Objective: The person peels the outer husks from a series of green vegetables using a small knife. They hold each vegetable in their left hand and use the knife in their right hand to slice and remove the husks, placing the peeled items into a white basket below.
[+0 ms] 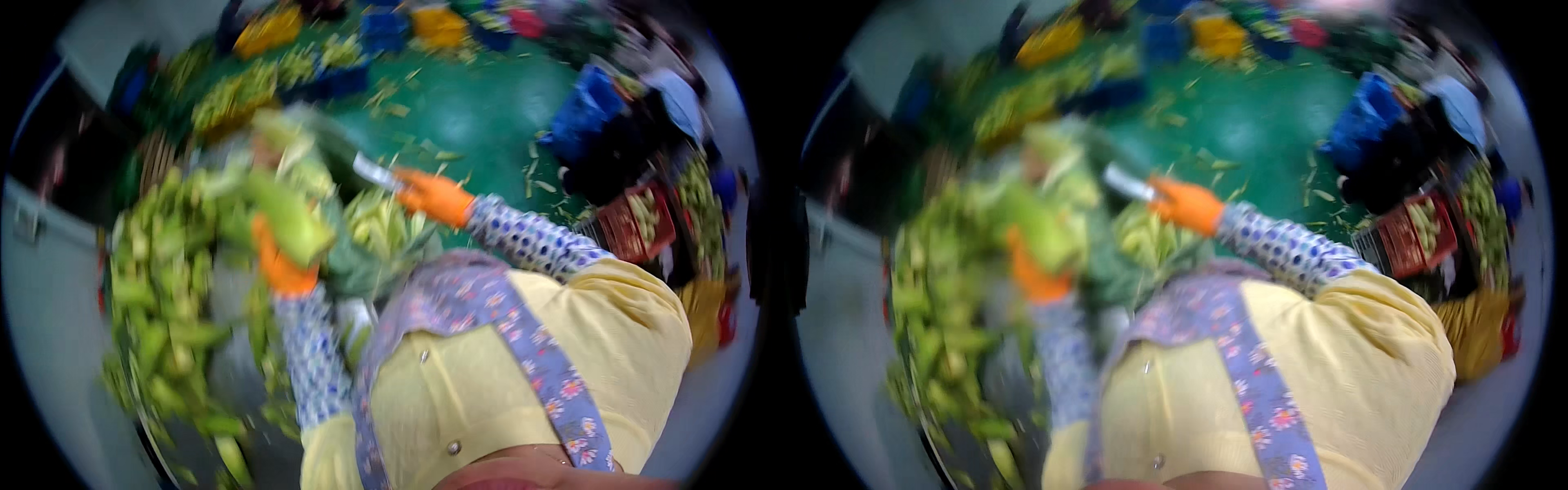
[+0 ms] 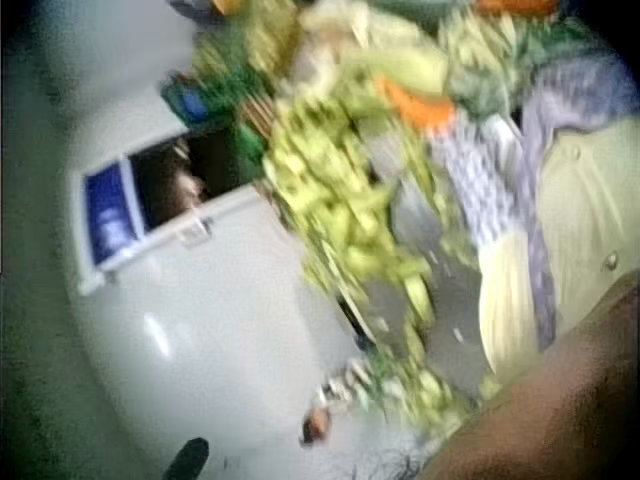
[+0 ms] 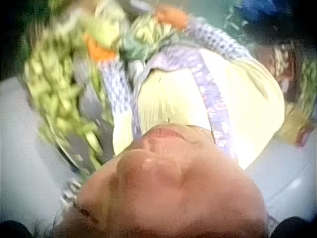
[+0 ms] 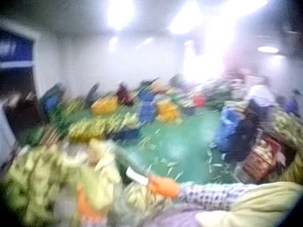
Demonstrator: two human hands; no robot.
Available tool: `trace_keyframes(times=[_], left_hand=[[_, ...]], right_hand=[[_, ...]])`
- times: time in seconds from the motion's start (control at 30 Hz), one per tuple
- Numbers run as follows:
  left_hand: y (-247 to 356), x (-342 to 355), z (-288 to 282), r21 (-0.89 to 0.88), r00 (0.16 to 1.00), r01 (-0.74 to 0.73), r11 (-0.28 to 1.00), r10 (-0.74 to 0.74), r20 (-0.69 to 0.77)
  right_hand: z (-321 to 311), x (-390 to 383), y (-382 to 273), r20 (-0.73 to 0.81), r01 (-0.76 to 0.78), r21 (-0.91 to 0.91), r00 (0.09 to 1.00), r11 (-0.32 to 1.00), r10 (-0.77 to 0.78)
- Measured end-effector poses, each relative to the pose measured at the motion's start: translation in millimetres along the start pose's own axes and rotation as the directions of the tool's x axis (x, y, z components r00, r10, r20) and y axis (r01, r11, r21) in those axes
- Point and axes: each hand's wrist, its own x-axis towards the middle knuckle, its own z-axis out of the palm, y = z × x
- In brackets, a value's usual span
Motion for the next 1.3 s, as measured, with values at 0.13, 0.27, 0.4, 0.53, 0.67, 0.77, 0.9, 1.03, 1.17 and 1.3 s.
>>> trace_keyframes(times=[0.13,0.27,0.4,0.53,0.67,0.77,0.9,1.03,1.17,1.3], left_hand=[[-60.3,-5.8,13.1,0.084,0.878,-0.192,0.978,0.21,-0.43],[-91.6,-1.2,4.1,0.13,0.774,-0.285,0.95,0.308,-0.554],[-104.1,11.4,10.5,0.122,0.726,-0.363,0.924,0.362,-0.584],[-105.3,8.1,0.8,0.168,0.705,-0.362,0.917,0.387,-0.595],[-117.3,4.4,-7.8,0.348,0.707,-0.324,0.88,0.469,-0.529],[-133.6,6.0,-2.3,0.518,0.583,-0.34,0.785,0.608,-0.539],[-129.7,-6.5,6.2,0.455,0.55,-0.313,0.834,0.549,-0.629],[-134.4,-28.0,26.0,0.511,0.522,-0.149,0.846,0.507,-0.686],[-168.8,-58.4,60.7,0.343,0.676,-0.348,0.873,0.487,-0.554],[-171.0,-35.2,56.3,0.217,0.722,-0.518,0.827,0.56,-0.407]], right_hand=[[9.5,1.1,-55.6,0.152,0.153,-0.072,0.978,0.986,-0.141],[11.1,-2.8,-71.4,0.311,0.39,-0.133,0.889,0.911,-0.335],[21.5,11.1,-55.8,0.458,0.47,-0.049,0.795,0.882,-0.398],[25.9,36.7,-38.8,0.552,0.481,0.089,0.705,0.872,-0.445],[37.9,66.3,-15.8,0.553,0.56,0.229,0.598,0.796,-0.58],[45.3,74.4,-13.0,0.559,0.53,0.272,0.593,0.804,-0.58],[46.8,77.3,-20.0,0.522,0.576,0.33,0.548,0.748,-0.653],[65.5,154.8,7.7,0.143,0.777,0.235,0.566,0.584,-0.812],[41.7,229.9,26.0,0.468,-0.164,0.586,0.868,0.794,-0.166],[84.4,254.2,88.5,0.527,0.063,0.248,0.829,0.967,-0.19]])
